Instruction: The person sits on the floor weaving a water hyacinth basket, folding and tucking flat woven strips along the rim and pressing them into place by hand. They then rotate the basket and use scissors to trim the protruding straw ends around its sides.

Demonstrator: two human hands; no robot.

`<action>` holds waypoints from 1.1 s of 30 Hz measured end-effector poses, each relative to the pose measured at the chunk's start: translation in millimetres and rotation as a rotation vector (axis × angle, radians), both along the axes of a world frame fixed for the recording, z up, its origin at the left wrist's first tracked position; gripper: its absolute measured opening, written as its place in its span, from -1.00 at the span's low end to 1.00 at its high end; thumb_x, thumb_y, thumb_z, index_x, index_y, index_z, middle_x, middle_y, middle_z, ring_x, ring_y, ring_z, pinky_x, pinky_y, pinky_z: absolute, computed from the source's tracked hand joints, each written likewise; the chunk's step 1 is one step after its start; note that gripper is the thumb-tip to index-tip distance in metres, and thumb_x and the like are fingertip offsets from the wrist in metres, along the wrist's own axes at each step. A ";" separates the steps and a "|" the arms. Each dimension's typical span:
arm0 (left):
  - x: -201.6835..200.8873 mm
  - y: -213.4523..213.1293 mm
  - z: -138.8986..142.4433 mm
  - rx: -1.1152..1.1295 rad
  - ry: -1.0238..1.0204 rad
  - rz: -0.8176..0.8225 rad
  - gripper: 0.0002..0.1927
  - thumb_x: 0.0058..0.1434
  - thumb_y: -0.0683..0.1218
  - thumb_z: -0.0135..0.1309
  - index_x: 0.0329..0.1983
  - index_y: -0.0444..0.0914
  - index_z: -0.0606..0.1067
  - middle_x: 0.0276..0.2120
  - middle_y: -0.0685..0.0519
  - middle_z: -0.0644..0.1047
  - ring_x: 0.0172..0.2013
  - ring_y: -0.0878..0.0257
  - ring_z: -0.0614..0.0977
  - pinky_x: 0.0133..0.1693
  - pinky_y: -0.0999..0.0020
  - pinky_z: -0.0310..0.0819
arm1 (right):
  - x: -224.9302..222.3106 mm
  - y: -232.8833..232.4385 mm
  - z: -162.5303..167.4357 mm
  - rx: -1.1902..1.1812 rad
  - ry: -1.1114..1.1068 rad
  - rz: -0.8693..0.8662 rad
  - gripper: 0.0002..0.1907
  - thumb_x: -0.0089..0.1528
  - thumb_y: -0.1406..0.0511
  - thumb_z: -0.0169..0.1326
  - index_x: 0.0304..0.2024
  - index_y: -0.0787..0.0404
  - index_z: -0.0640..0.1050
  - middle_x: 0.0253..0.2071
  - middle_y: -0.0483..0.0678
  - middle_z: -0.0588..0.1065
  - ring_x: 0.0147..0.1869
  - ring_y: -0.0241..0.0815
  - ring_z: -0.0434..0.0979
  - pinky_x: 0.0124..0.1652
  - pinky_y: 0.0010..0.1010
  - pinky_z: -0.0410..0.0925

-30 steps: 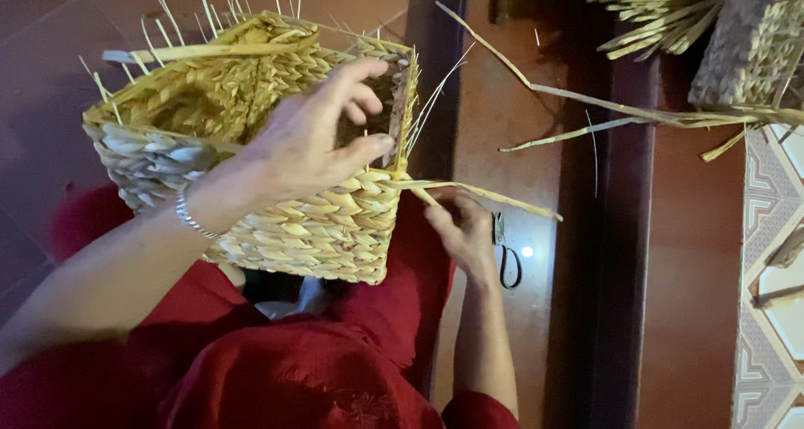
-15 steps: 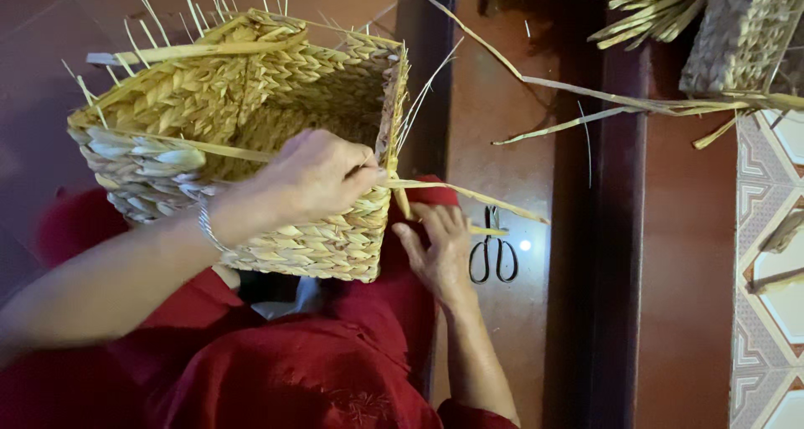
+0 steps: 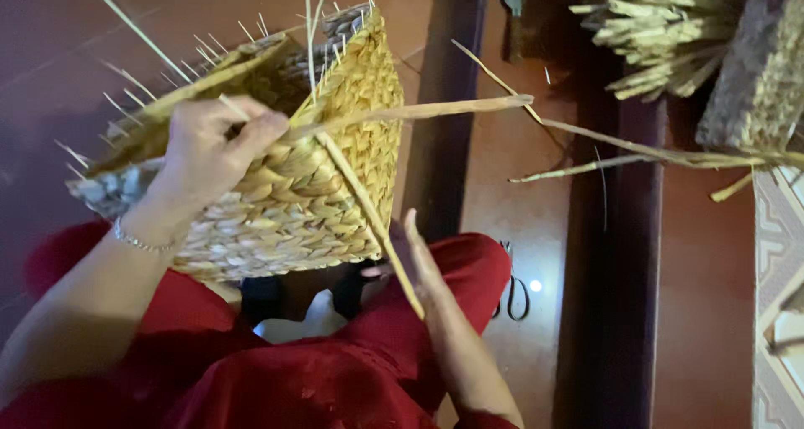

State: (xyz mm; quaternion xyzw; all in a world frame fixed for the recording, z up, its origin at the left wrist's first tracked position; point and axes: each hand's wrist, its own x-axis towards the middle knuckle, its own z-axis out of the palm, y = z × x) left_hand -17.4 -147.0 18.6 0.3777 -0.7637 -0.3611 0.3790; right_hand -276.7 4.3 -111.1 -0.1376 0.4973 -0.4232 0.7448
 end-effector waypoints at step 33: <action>7.6 75.8 -111.1 0.714 0.338 0.235 -0.83 0.31 -0.12 0.15 -0.22 -0.35 0.63 -0.41 0.21 0.54 -0.36 0.48 0.45 -0.31 0.54 0.33 | -12.5 -11.9 19.2 -0.835 0.981 0.086 -0.53 0.54 0.16 -0.27 0.20 0.31 0.55 0.03 0.03 0.62 0.13 -0.12 0.61 0.14 -0.31 0.45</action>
